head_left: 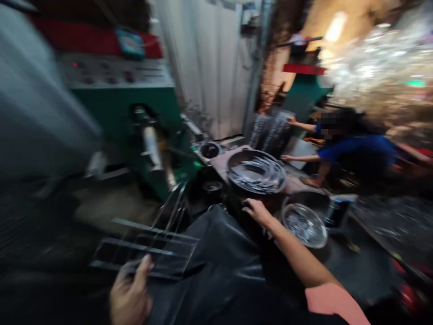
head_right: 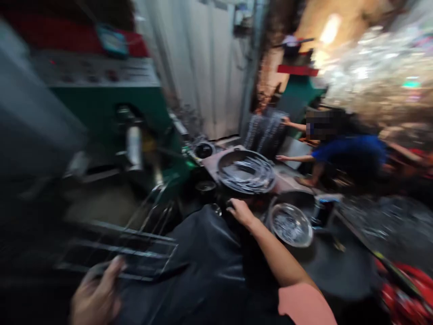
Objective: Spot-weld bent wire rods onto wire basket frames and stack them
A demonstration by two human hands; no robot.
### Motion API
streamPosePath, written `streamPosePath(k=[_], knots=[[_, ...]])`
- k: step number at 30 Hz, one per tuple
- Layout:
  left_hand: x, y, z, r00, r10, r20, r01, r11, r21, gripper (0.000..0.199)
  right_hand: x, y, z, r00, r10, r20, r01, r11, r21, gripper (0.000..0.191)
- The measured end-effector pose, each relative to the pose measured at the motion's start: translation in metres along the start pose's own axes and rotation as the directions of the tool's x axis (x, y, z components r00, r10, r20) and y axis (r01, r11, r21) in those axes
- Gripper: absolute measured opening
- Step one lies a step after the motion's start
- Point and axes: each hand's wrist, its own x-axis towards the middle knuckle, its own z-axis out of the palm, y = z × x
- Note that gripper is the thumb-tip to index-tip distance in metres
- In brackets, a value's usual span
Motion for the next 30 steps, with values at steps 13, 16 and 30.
streamPosePath(k=[13,16,30], knots=[[0.005,-0.027,0.01,0.99,-0.057,-0.128,0.013,0.946,-0.323,0.029,0.097,-0.148,0.054,0.979,-0.154,0.136,0.065,0.859,0.508,0.021],[0.006,-0.032,0.009,0.99,-0.072,-0.122,0.028,0.945,-0.327,0.027,0.108,-0.159,0.065,0.974,-0.142,0.179,-0.002,0.779,0.628,0.032],[0.023,-0.056,-0.001,0.994,-0.108,0.005,0.103,0.932,-0.348,0.03,0.123,-0.167,0.086,0.932,-0.143,0.332,-0.191,0.586,0.788,0.044]])
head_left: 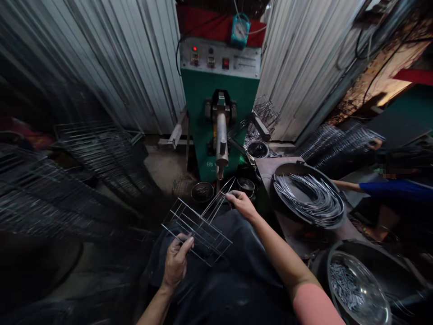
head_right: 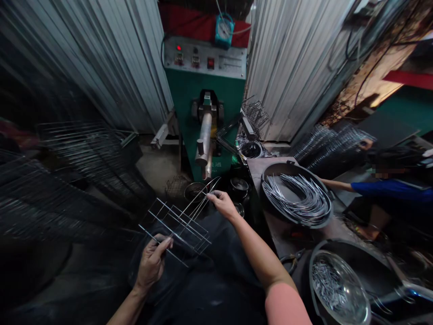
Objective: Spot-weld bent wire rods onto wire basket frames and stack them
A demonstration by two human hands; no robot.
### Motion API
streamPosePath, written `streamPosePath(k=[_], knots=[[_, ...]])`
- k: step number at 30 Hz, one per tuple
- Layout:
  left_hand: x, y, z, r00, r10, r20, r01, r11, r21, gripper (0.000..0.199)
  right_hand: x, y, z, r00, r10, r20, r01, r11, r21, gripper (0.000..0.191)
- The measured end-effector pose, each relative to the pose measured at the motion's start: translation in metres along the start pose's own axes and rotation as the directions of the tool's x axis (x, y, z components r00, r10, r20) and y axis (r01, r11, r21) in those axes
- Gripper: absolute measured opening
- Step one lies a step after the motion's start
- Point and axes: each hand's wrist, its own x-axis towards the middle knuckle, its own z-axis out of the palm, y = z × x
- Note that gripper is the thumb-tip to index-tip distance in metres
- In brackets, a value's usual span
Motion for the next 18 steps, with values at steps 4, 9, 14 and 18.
streamPosePath(k=[4,9,14,18], knots=[[0.001,-0.003,-0.009,0.998,-0.022,0.054,0.02,1.0,0.021,0.032,0.001,0.004,0.001,0.997,0.01,0.075,-0.012,1.0,0.02,0.043],[-0.003,-0.012,-0.019,0.997,-0.006,0.075,-0.001,0.995,0.103,0.031,-0.006,0.007,0.006,0.997,-0.007,0.082,0.005,1.0,0.02,0.043],[-0.011,-0.009,-0.044,0.99,0.029,-0.135,0.019,0.94,0.34,0.041,-0.019,0.004,0.01,0.997,-0.046,0.063,0.049,0.998,-0.036,0.041],[-0.009,0.034,-0.038,0.871,0.478,-0.109,-0.237,0.606,0.759,0.04,-0.026,0.003,0.013,0.998,-0.034,0.048,0.036,0.999,-0.038,0.039]])
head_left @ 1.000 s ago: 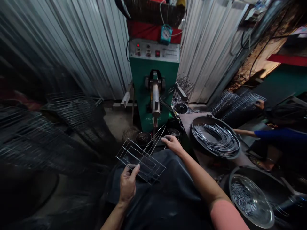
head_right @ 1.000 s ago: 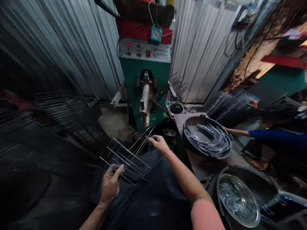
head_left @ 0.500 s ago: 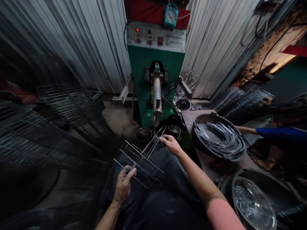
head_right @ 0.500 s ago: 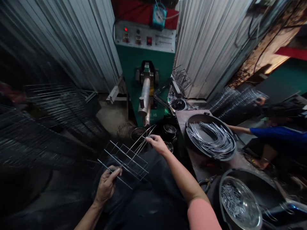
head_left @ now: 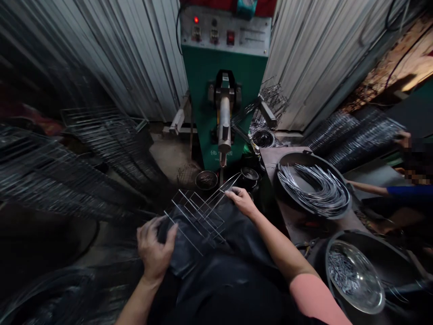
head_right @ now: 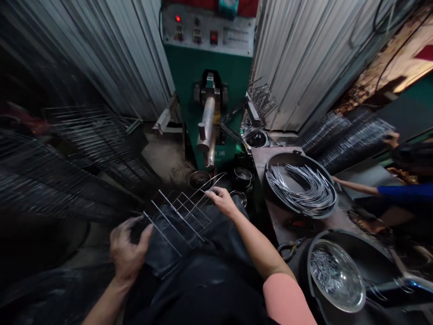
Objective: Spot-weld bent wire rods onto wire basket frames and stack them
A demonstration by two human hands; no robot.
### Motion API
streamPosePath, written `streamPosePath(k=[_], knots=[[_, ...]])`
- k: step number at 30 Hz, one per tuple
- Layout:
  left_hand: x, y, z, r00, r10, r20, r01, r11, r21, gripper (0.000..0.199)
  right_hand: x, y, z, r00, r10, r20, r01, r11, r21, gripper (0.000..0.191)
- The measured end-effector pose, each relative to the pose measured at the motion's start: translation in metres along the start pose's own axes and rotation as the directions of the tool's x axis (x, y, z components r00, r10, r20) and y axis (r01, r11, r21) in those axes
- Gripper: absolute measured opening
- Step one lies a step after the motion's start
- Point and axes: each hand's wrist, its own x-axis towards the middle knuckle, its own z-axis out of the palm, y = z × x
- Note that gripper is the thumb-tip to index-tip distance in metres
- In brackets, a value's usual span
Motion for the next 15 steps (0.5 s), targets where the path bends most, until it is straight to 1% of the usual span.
streamPosePath(k=[1,2,3,5,6,7,8,9,12,15], knots=[[0.008,0.015,-0.001,0.99,0.13,0.049,-0.134,0.987,0.09,0.038,-0.001,0.0,0.001,1.0,-0.001,-0.003,0.001,1.0,-0.004,0.04],[0.016,0.031,0.001,0.964,0.229,0.131,-0.249,0.955,0.162,0.037,-0.001,0.0,0.002,1.0,-0.005,-0.007,0.005,1.0,-0.007,0.04],[0.023,0.046,0.006,0.931,0.302,0.205,-0.343,0.915,0.212,0.037,-0.001,-0.001,0.003,1.0,-0.01,-0.009,0.01,1.0,-0.006,0.041],[0.035,0.073,0.022,0.846,0.4,0.354,-0.497,0.831,0.25,0.04,-0.003,-0.001,0.005,1.0,-0.022,-0.015,0.022,1.0,0.004,0.041],[0.039,0.083,0.031,0.807,0.423,0.413,-0.547,0.798,0.253,0.039,-0.004,-0.001,0.005,1.0,-0.026,-0.017,0.026,1.0,0.011,0.04],[0.041,0.089,0.04,0.774,0.432,0.463,-0.582,0.773,0.251,0.037,-0.005,-0.002,0.005,0.999,-0.028,-0.02,0.028,0.999,0.018,0.04],[0.043,0.094,0.048,0.752,0.431,0.499,-0.601,0.759,0.25,0.034,-0.006,-0.001,0.005,0.999,-0.028,-0.025,0.029,0.999,0.023,0.04],[0.044,0.096,0.055,0.739,0.423,0.524,-0.609,0.753,0.251,0.03,-0.007,-0.001,0.004,0.999,-0.027,-0.032,0.028,0.999,0.027,0.039],[0.046,0.098,0.065,0.73,0.418,0.54,-0.617,0.744,0.258,0.024,-0.007,0.001,0.001,0.998,-0.019,-0.067,0.022,0.999,0.038,0.04],[0.051,0.1,0.066,0.727,0.439,0.528,-0.631,0.729,0.263,0.023,-0.002,0.003,0.0,0.996,-0.012,-0.09,0.019,0.997,0.076,0.041]])
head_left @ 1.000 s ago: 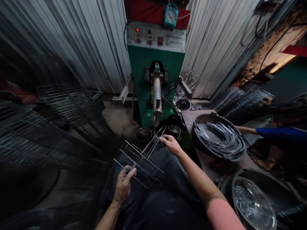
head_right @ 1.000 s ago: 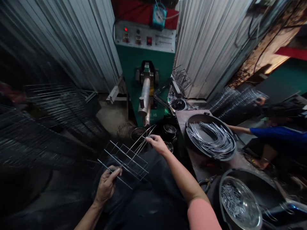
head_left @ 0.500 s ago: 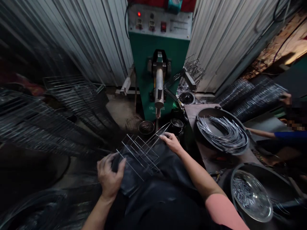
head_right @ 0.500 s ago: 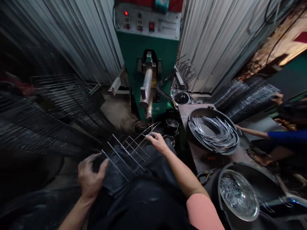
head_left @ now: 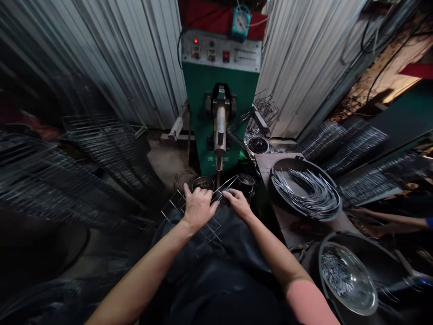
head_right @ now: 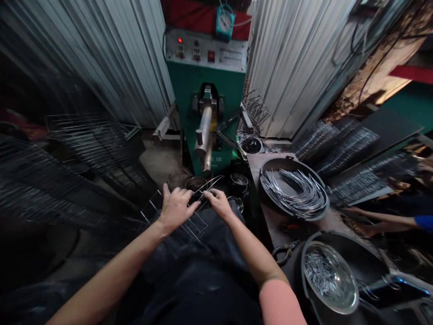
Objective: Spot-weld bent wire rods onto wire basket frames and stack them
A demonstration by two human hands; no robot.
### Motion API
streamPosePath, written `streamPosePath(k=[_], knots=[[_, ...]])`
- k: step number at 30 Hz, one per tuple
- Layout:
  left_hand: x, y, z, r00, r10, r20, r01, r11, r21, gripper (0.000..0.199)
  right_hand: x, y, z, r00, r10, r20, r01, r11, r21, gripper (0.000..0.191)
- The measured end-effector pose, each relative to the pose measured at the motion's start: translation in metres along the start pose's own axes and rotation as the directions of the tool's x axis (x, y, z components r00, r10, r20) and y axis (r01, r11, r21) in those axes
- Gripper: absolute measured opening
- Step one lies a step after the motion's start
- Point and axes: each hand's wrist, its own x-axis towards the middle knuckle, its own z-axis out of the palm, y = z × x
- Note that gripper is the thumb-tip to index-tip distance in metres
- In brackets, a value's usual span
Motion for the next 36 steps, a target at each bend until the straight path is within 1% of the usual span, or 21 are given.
streamPosePath(k=[4,9,12,16,23,31,34,36], knots=[[0.012,-0.002,-0.006,1.0,-0.002,0.001,0.002,1.0,-0.009,0.022,0.01,-0.001,0.002,1.0,0.023,-0.011,-0.022,0.996,0.089,0.041],[0.031,-0.006,-0.007,0.999,-0.016,0.043,0.015,1.0,0.005,0.022,0.025,-0.002,0.004,0.998,0.05,-0.034,-0.045,0.99,0.134,0.041],[0.043,-0.01,-0.006,0.997,-0.022,0.08,0.021,1.0,0.008,0.022,0.035,0.001,0.003,0.996,0.058,-0.063,-0.047,0.985,0.164,0.041],[0.06,-0.016,-0.001,0.987,-0.015,0.16,0.018,1.0,-0.017,0.026,0.049,0.008,0.004,0.992,0.046,-0.115,-0.024,0.982,0.188,0.039],[0.083,-0.027,0.008,0.965,-0.005,0.26,0.002,1.0,0.011,0.029,0.07,0.017,0.003,0.988,0.073,-0.138,-0.039,0.972,0.231,0.038],[0.105,-0.026,0.006,0.944,-0.026,0.33,0.018,0.999,0.026,0.03,0.086,0.014,0.001,0.982,0.092,-0.167,-0.04,0.955,0.293,0.039],[0.109,-0.025,0.003,0.934,-0.038,0.355,0.027,0.999,0.034,0.03,0.09,0.012,0.0,0.982,0.112,-0.154,-0.062,0.953,0.297,0.04],[0.109,-0.023,0.003,0.931,-0.047,0.363,0.033,0.998,0.044,0.03,0.086,0.011,-0.003,0.985,0.121,-0.126,-0.082,0.957,0.279,0.041]])
